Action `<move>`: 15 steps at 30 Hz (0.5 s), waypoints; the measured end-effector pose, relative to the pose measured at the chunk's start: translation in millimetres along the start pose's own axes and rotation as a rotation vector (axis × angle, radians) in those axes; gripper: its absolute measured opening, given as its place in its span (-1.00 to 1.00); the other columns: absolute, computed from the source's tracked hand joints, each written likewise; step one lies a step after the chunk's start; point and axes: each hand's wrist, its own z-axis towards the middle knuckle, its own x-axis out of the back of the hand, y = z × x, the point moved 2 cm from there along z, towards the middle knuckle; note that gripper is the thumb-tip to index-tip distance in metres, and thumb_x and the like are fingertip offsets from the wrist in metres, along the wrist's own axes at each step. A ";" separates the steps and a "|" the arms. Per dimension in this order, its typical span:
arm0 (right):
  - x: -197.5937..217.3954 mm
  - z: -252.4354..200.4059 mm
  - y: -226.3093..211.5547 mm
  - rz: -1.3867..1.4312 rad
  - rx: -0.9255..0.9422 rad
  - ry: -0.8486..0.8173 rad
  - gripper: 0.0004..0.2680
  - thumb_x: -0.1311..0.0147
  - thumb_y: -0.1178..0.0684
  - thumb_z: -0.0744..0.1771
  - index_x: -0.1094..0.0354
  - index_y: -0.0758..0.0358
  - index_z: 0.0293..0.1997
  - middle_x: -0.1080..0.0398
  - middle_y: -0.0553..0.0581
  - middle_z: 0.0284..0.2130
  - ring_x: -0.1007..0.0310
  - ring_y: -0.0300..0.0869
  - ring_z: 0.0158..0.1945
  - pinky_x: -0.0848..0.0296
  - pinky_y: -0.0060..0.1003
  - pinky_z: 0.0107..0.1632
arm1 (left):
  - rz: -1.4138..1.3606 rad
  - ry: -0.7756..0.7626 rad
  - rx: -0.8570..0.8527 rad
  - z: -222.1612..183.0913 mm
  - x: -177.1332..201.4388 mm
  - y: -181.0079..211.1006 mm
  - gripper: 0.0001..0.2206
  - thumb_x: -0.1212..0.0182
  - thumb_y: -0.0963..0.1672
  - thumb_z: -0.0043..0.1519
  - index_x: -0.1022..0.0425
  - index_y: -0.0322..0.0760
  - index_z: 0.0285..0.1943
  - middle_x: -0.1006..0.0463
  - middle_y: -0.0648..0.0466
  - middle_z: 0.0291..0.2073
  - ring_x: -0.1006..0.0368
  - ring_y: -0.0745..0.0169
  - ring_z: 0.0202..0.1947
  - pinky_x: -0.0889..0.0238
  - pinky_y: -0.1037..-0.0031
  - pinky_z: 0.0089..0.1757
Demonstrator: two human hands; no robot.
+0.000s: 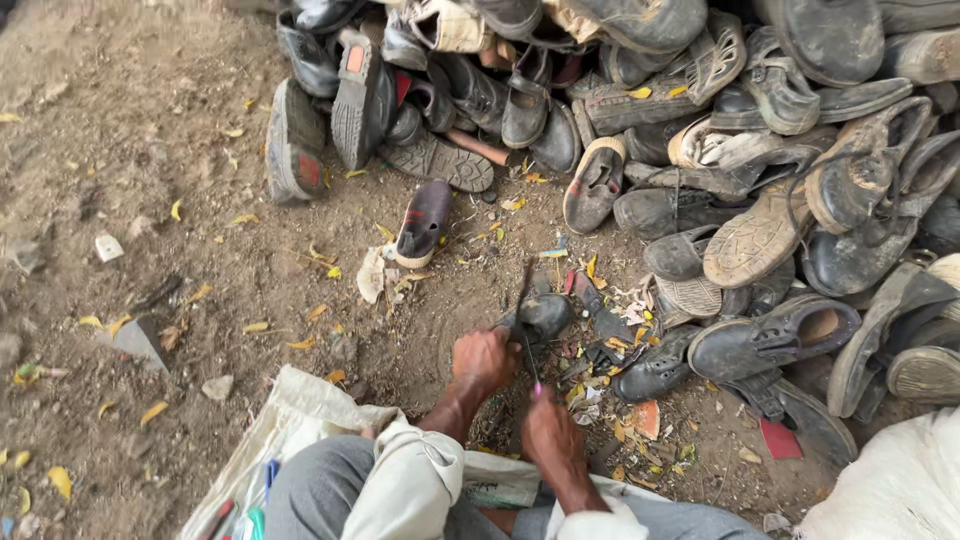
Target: The person sits on the ground using a small blade to scrape, clean, and repair various used shoes and sandals taken from a large pile.
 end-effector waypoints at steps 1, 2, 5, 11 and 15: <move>-7.2 -5.4 4.4 -0.013 -0.013 0.016 -0.78 0.27 0.00 0.44 -0.25 0.32 0.00 -0.52 0.37 -0.50 -0.56 0.18 -0.46 -0.47 0.10 -0.39 | -0.020 0.019 0.015 2.1 3.0 -0.1 -0.78 -0.23 0.02 0.29 -0.58 -0.13 -0.13 -0.65 -0.02 -0.30 -0.58 0.00 -0.35 -0.42 0.17 -0.23; -16.3 -13.3 17.7 -0.035 -0.031 0.026 -0.78 0.26 -0.03 0.45 -0.26 0.31 -0.01 -0.52 0.40 -0.49 -0.56 0.22 -0.44 -0.45 0.12 -0.35 | -0.041 0.023 -0.014 2.0 1.9 -0.8 -0.79 -0.23 0.02 0.28 -0.59 -0.11 -0.13 -0.65 -0.02 -0.31 -0.59 0.00 -0.35 -0.43 0.17 -0.23; -44.7 11.7 52.8 -0.121 0.192 0.231 -0.81 0.14 0.01 0.36 -0.31 0.30 -0.07 -0.51 0.40 -0.45 -0.50 0.29 -0.45 -0.44 0.18 -0.37 | -0.062 0.049 -0.134 4.2 -2.6 -6.9 -0.80 -0.29 0.02 0.22 -0.62 -0.09 -0.17 -0.65 -0.01 -0.34 -0.60 -0.02 -0.38 -0.44 0.17 -0.26; -46.1 74.0 50.9 0.698 -0.377 -0.270 -0.79 0.17 -0.09 0.44 -0.45 0.00 0.00 -0.24 -0.02 -0.65 -0.06 -0.26 -0.72 0.02 -0.25 -0.67 | -0.038 -0.060 -0.142 20.2 -15.6 -18.8 -0.76 -0.33 0.06 0.20 -0.65 -0.10 -0.24 -0.60 0.07 -0.47 -0.48 0.19 -0.54 -0.40 0.24 -0.37; -11.5 46.1 20.1 0.917 -0.438 -0.384 -0.76 0.20 -0.10 0.46 -0.37 0.19 -0.13 -0.12 -0.10 -0.71 0.07 -0.34 -0.79 0.11 -0.36 -0.74 | -0.240 -0.164 -0.027 40.1 -26.6 -31.4 -0.79 -0.26 0.04 0.26 -0.66 -0.04 -0.17 -0.61 0.16 -0.51 -0.42 0.37 -0.60 -0.38 0.37 -0.44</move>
